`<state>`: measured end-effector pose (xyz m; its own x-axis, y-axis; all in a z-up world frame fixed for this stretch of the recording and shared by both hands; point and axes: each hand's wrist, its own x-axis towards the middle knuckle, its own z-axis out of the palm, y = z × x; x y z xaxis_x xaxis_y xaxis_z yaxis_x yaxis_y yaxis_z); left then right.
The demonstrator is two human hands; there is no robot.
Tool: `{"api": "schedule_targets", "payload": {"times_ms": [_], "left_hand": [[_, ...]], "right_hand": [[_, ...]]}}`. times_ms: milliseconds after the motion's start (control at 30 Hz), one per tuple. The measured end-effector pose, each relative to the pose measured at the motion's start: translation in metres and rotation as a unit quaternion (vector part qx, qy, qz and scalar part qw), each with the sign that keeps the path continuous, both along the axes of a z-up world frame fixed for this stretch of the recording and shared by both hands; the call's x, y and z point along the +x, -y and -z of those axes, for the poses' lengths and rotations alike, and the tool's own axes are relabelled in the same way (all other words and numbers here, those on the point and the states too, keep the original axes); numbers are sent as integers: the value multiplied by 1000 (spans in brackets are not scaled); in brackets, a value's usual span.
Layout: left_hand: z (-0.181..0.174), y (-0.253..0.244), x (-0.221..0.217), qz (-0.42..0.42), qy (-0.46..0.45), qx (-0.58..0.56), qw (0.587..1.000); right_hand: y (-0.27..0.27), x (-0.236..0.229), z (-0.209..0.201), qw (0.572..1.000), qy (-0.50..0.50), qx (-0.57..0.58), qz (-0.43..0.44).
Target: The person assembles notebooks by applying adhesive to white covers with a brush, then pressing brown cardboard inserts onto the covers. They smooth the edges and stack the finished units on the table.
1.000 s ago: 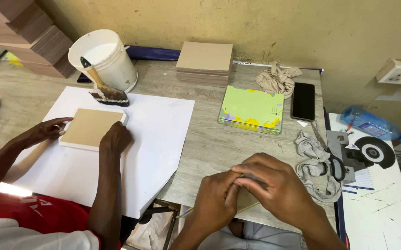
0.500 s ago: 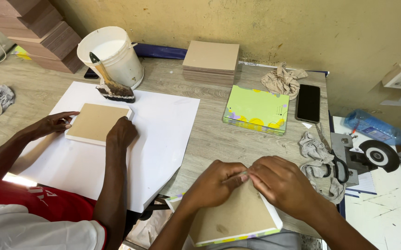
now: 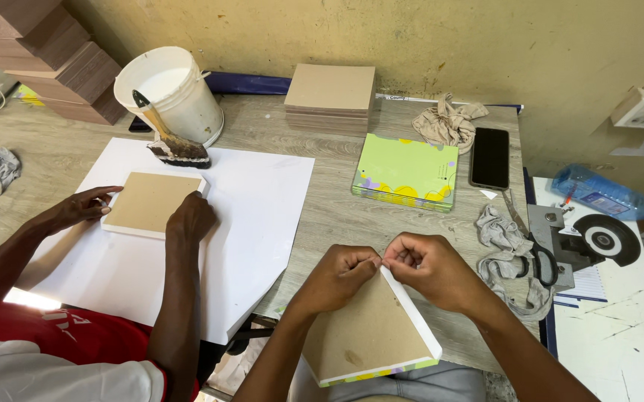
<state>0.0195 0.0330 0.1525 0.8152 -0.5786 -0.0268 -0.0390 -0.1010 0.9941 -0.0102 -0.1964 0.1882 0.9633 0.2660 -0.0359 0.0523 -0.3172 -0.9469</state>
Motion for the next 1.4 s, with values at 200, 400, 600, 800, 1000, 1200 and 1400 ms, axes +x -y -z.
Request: {"api": "schedule_targets", "payload": {"times_ms": [200,400,600,800,1000,1200,1400], "left_hand": [[19,-10,13,46,-13,32,998],[36,-23,34,-165,-16,8,986],[119,-25,65,-249,-82,-56,964],[78,-44,70,7,-188,-22,982],[139,-26,115,-4,18,166,986],[103,-9,69,-75,245,431,865],[156,67,36,-180,458,336,803]], "right_hand": [[-8,4,4,1000,19,-3,-10],[18,-6,55,970,-32,98,220],[19,1,116,920,-161,278,225],[53,27,152,949,-153,215,172],[46,84,183,964,-102,47,242],[37,69,184,912,171,-345,140],[-6,40,194,801,287,-509,131]]}}
